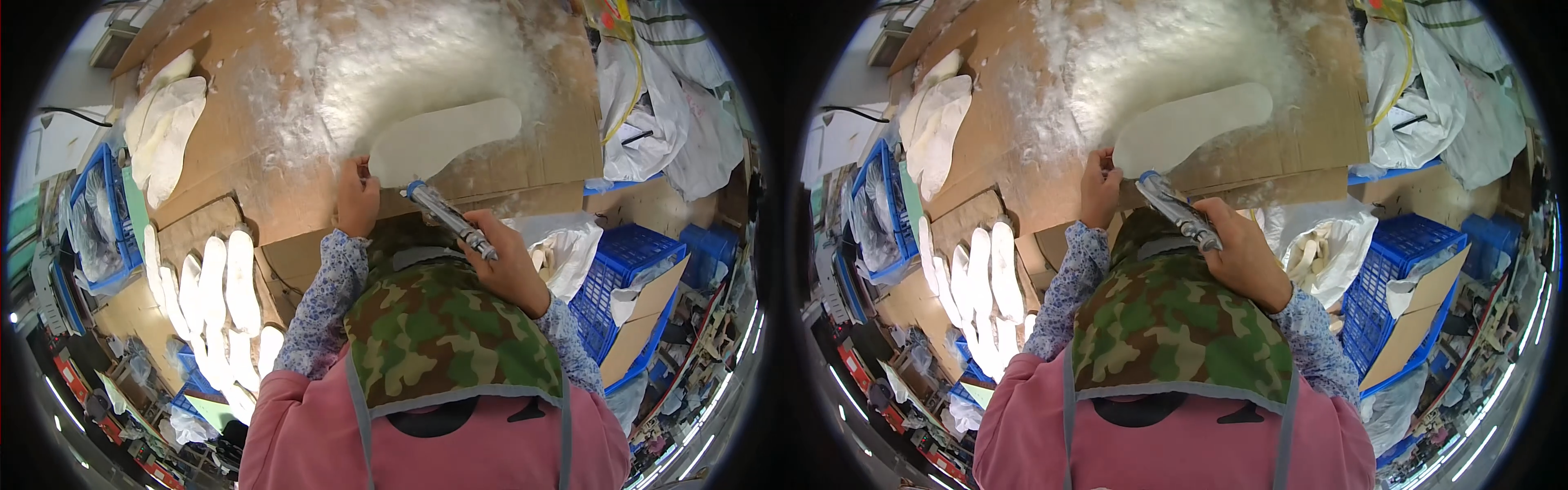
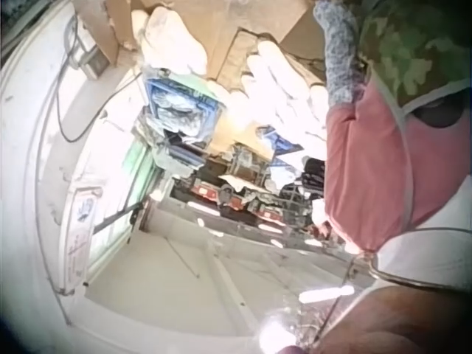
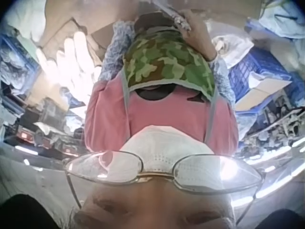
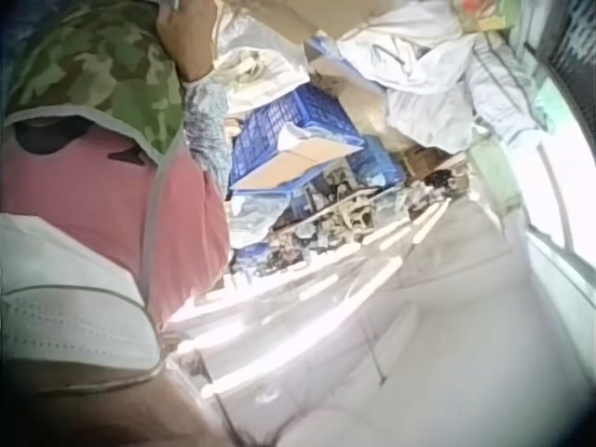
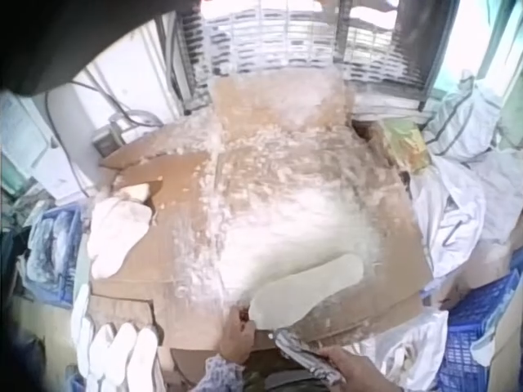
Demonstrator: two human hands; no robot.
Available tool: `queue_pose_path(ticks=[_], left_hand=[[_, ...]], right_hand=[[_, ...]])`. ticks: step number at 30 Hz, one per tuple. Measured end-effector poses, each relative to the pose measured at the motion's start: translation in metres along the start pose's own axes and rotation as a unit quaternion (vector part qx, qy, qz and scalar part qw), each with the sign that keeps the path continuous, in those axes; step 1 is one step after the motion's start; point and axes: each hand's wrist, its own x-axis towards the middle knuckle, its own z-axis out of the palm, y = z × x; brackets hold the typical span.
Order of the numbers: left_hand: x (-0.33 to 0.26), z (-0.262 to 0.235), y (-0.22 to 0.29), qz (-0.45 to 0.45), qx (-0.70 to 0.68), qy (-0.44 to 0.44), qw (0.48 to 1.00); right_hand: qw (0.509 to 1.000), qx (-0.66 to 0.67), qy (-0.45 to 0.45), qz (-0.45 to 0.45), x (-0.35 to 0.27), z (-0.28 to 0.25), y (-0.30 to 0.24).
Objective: The person is using a spray gun to apply a coating or adhesive to white shoe insole components laid out on a table.
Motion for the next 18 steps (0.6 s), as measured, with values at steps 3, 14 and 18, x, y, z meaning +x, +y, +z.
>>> queue_pose_path(ticks=[3, 14, 18], left_hand=[[-0.001, 0.002, -0.005, 0.021, 0.02, 0.003, 1.0], [-0.031, 0.025, 0.037, 0.14, 0.097, 0.116, 0.979], [-0.048, 0.025, 0.112, 0.027, -0.199, 0.032, 0.979]], right_hand=[[1.0, -0.009, -0.004, 0.026, -0.003, -0.009, 0.006], [0.981, 0.024, 0.173, 0.088, -0.022, -0.065, 0.05], [0.964, 0.047, 0.184, 0.185, -0.061, -0.109, 0.06]])
